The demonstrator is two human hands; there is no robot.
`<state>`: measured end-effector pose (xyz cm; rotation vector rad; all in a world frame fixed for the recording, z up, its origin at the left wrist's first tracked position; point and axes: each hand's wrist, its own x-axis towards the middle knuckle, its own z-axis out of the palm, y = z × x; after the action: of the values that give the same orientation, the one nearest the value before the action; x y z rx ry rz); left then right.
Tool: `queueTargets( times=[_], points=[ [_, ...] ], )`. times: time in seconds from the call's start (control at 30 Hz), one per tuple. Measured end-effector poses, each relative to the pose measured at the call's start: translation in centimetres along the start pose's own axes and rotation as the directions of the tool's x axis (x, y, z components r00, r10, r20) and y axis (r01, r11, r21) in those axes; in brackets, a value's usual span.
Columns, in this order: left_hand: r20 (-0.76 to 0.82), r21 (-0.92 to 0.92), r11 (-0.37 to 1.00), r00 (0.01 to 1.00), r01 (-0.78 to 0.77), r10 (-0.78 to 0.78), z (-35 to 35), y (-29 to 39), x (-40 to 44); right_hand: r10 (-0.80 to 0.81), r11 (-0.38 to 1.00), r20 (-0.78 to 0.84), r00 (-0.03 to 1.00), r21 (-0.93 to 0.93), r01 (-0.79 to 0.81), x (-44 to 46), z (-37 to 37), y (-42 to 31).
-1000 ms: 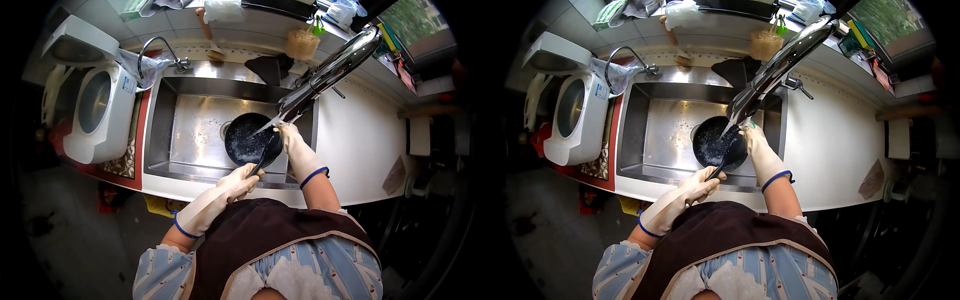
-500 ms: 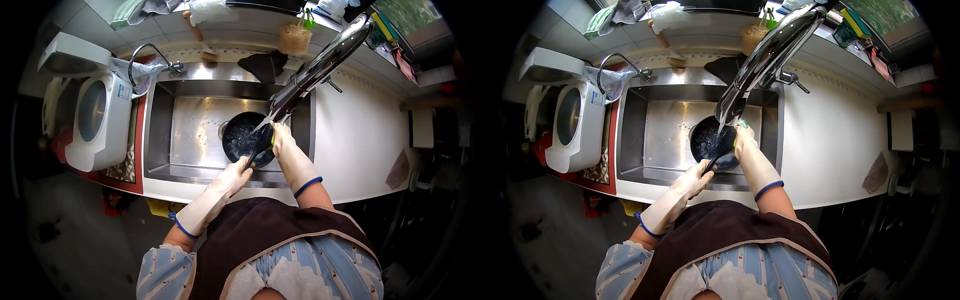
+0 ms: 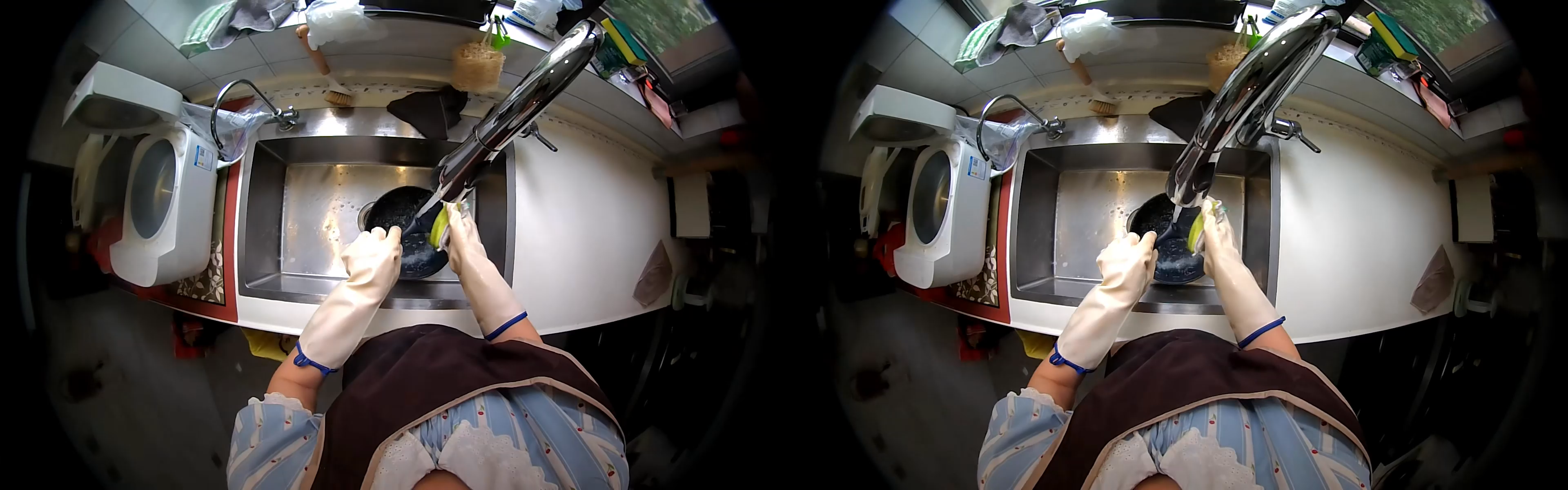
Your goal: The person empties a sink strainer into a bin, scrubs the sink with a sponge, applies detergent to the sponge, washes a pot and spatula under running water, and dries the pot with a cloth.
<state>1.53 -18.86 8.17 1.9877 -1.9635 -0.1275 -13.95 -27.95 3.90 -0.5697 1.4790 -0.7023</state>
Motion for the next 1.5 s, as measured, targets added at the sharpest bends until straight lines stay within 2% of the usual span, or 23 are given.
queueTargets(
  times=[0.03,0.07,0.1,0.17,0.2,0.27,0.3,0.43,0.53,0.6,0.7,0.77,0.83,0.87,0.9,0.97,1.0,1.07,1.17,1.23,1.3,1.37,1.5],
  points=[
    [0.031,-0.033,0.999,0.999,-0.005,0.006,0.2,0.2,0.3,-0.065,0.995,0.047,0.997,-0.072,0.068,0.6,-0.1,0.7],
    [0.063,-0.066,0.998,0.998,-0.007,0.011,0.4,0.5,0.4,-0.069,0.892,0.008,0.998,-0.446,0.065,-0.6,0.3,-1.0],
    [0.064,-0.066,0.998,0.998,-0.011,0.015,0.6,0.8,0.5,-0.118,0.78,-0.111,0.987,-0.625,0.023,-0.3,1.2,-0.6],
    [0.023,-0.083,0.992,0.995,-0.091,0.093,0.8,1.2,0.6,-0.537,0.593,-0.035,0.843,-0.726,0.348,0.4,1.5,1.0],
    [-0.018,-0.097,0.989,0.994,-0.11,0.109,0.7,1.2,0.5,-0.537,0.595,-0.036,0.843,-0.725,0.348,1.7,1.2,2.0],
    [-0.017,-0.101,0.99,0.995,-0.095,0.094,-0.2,1.4,0.2,-0.536,0.791,0.025,0.844,-0.335,0.512,3.1,1.2,2.5],
    [-0.016,-0.108,0.991,0.997,-0.081,0.08,-0.6,1.5,0.0,-0.538,0.792,0.024,0.843,-0.329,0.514,2.9,1.4,2.2],
    [-0.014,-0.136,0.99,0.999,-0.031,0.029,-1.4,1.2,-1.0,-0.472,0.808,0.038,0.881,-0.381,0.45,2.3,1.4,1.6],
    [-0.031,-0.106,0.994,0.999,-0.018,0.015,-1.6,0.7,-1.6,-0.357,0.916,-0.108,0.928,-0.235,0.325,5.9,1.5,3.8],
    [-0.006,-0.052,0.998,1.0,-0.019,0.019,-1.5,0.4,-1.9,0.081,0.988,-0.362,0.929,-0.095,-0.124,4.3,2.5,2.4],
    [-0.008,-0.037,0.999,1.0,-0.008,0.008,-1.1,0.1,-2.0,0.07,0.998,-0.357,0.931,0.032,-0.062,5.4,2.1,4.4],
    [0.024,-0.021,0.999,0.999,0.031,-0.03,-1.2,0.1,-1.7,0.137,0.984,-0.411,0.901,-0.051,-0.172,5.0,0.7,4.7],
    [0.056,-0.002,0.998,0.996,0.067,-0.066,-1.2,-0.1,-1.3,0.117,0.992,-0.102,0.988,-0.025,-0.12,3.5,-0.7,4.4],
    [0.074,-0.103,0.989,0.992,0.109,-0.102,-0.6,-0.4,-1.1,0.183,0.964,0.042,0.982,-0.204,-0.171,2.8,-1.8,3.0],
    [0.097,-0.202,0.967,0.986,0.153,-0.135,0.2,-0.6,-0.9,0.18,0.965,0.042,0.983,-0.201,-0.168,3.1,-2.7,3.2],
    [0.192,-0.333,0.897,0.953,0.29,-0.236,2.6,-1.2,-0.3,0.22,0.9,0.01,0.976,-0.389,-0.199,3.7,-4.3,4.1],
    [0.475,-0.469,0.684,0.812,0.559,-0.338,3.0,-1.6,0.7,0.193,0.917,-0.012,0.981,-0.354,-0.185,3.0,-4.8,3.2],
    [0.88,-0.376,0.212,0.419,0.902,-0.222,1.8,-2.3,2.6,0.093,0.924,-0.012,0.996,-0.37,-0.09,3.9,-7.4,1.4],
    [0.943,-0.329,-0.138,0.333,0.934,0.006,1.0,-3.0,3.0,-0.057,0.882,-0.158,0.986,-0.47,-0.025,4.1,-11.1,-4.4],
    [0.949,-0.306,-0.161,0.315,0.938,0.032,0.1,-3.3,3.0,-0.171,0.67,-0.341,0.924,-0.728,-0.144,7.0,-14.2,-7.9],
    [0.944,-0.313,-0.157,0.325,0.937,0.055,-0.6,-4.2,2.6,-0.358,0.446,-0.243,0.901,-0.893,-0.064,7.6,-16.4,-11.7],
    [0.935,-0.332,-0.167,0.347,0.928,0.068,-1.9,-4.5,2.3,-0.519,0.176,-0.227,0.824,-0.972,-0.157,6.0,-15.5,-15.4],
    [0.927,-0.362,-0.149,0.372,0.92,0.048,-5.0,-4.6,1.7,-0.535,-0.013,-0.058,0.843,-0.997,-0.077,6.0,-13.3,-18.5]
  ],
)
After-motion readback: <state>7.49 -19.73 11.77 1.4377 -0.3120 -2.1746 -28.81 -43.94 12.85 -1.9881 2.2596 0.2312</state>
